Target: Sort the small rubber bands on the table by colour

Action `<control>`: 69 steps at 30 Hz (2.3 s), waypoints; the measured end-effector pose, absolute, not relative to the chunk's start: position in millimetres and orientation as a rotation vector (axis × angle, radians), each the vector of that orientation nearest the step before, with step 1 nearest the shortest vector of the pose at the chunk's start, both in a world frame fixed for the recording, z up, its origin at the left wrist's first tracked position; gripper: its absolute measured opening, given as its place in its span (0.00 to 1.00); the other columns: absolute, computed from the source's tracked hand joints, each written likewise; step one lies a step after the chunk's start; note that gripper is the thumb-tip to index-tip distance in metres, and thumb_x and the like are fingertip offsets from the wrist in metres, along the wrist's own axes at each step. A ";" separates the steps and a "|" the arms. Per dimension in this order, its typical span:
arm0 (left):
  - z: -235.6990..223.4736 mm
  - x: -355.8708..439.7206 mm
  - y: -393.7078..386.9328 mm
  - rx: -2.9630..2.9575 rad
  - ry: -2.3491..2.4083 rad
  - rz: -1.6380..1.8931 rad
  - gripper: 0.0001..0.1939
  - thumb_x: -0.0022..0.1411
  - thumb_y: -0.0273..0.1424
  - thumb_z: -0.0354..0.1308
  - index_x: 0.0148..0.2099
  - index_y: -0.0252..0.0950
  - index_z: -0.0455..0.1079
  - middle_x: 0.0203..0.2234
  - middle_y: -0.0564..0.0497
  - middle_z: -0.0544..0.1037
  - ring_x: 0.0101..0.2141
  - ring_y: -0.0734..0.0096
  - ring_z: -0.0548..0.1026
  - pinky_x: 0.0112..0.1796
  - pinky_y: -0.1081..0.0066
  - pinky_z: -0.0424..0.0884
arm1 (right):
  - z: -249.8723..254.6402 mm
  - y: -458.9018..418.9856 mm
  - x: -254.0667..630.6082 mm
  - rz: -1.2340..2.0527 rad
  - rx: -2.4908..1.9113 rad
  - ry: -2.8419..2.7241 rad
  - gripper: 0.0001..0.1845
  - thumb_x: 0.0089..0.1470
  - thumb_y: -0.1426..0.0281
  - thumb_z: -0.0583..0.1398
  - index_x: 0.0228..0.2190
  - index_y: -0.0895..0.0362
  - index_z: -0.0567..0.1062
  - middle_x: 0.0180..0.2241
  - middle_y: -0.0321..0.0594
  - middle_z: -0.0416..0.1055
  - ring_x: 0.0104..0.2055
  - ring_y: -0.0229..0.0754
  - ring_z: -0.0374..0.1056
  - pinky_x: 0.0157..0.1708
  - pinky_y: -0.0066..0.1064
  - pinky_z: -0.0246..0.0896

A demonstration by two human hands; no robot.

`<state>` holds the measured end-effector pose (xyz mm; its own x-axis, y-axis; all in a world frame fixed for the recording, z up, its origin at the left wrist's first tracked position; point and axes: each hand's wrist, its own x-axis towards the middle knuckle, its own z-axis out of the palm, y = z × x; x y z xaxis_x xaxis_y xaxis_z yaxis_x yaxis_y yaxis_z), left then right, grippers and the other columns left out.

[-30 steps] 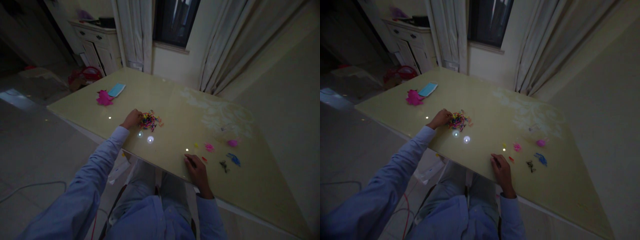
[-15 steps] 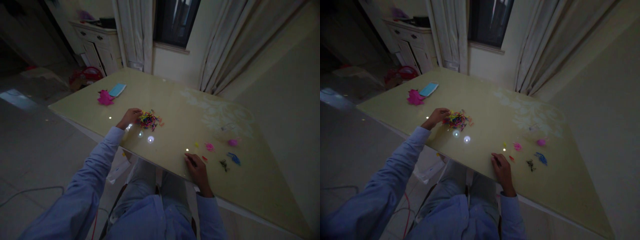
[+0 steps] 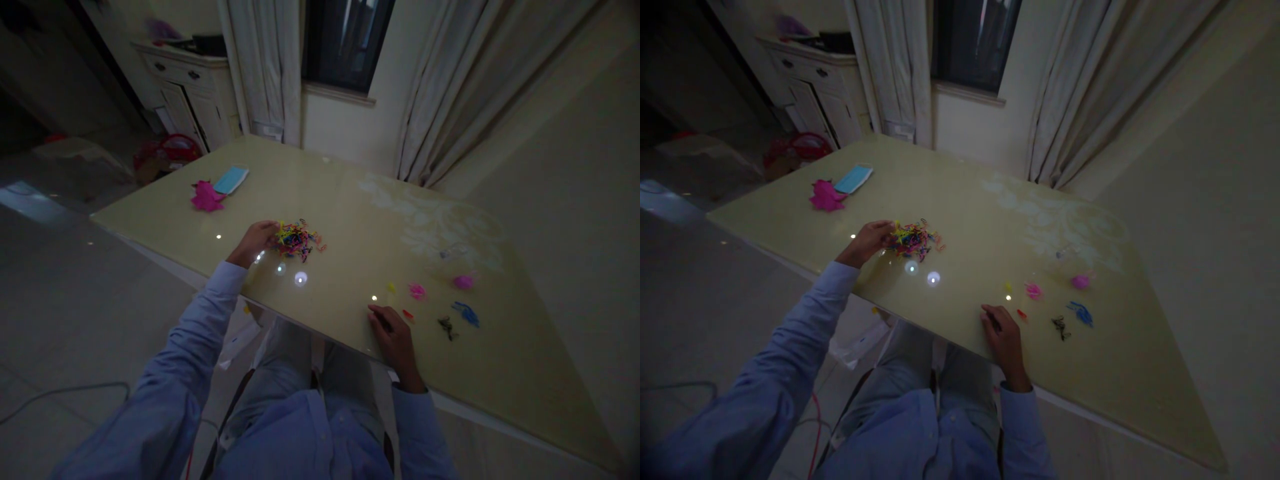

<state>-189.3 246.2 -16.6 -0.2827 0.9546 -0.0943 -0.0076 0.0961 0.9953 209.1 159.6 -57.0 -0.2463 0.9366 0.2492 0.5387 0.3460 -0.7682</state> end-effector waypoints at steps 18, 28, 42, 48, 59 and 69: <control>59.1 -74.4 170.9 0.619 0.709 1.189 0.09 0.55 0.33 0.65 0.35 0.35 0.70 0.30 0.51 0.70 0.21 0.83 0.58 0.22 0.78 0.59 | -58.1 158.0 207.9 0.738 -1.286 -1.889 0.13 0.60 0.62 0.57 0.40 0.55 0.78 0.34 0.43 0.74 0.34 0.42 0.70 0.34 0.32 0.66; 45.4 -12.3 179.7 0.415 0.530 0.890 0.08 0.53 0.31 0.66 0.34 0.33 0.72 0.30 0.51 0.70 0.22 0.83 0.58 0.21 0.77 0.56 | -58.1 155.1 204.7 0.736 -1.260 -1.873 0.12 0.61 0.65 0.56 0.41 0.55 0.78 0.35 0.42 0.74 0.35 0.41 0.69 0.37 0.32 0.65; -39.5 58.7 251.6 1.432 1.286 0.942 0.11 0.58 0.37 0.61 0.33 0.32 0.75 0.27 0.51 0.75 0.28 0.74 0.70 0.32 0.72 0.66 | -57.4 151.7 202.4 0.805 -1.212 -1.854 0.10 0.60 0.68 0.57 0.41 0.55 0.77 0.36 0.42 0.73 0.36 0.42 0.68 0.38 0.32 0.64; -43.1 78.9 255.1 2.180 1.365 0.680 0.10 0.64 0.30 0.56 0.40 0.35 0.78 0.37 0.45 0.76 0.39 0.67 0.73 0.43 0.68 0.69 | -61.6 151.5 201.6 0.797 -1.203 -1.866 0.08 0.60 0.70 0.58 0.39 0.56 0.77 0.34 0.42 0.73 0.37 0.42 0.68 0.38 0.32 0.63; -56.7 69.6 255.0 2.215 1.240 0.711 0.13 0.62 0.23 0.57 0.47 0.35 0.77 0.38 0.46 0.78 0.40 0.69 0.75 0.44 0.68 0.71 | -61.0 150.5 200.9 0.806 -1.198 -1.871 0.09 0.60 0.69 0.58 0.41 0.56 0.77 0.36 0.43 0.73 0.37 0.42 0.69 0.38 0.32 0.64; -41.6 24.4 227.0 2.103 1.248 1.051 0.11 0.65 0.29 0.54 0.46 0.35 0.76 0.36 0.47 0.79 0.35 0.71 0.76 0.39 0.70 0.71 | -58.2 152.1 203.0 0.802 -1.198 -1.875 0.10 0.60 0.69 0.57 0.42 0.56 0.77 0.35 0.42 0.72 0.35 0.41 0.68 0.37 0.31 0.63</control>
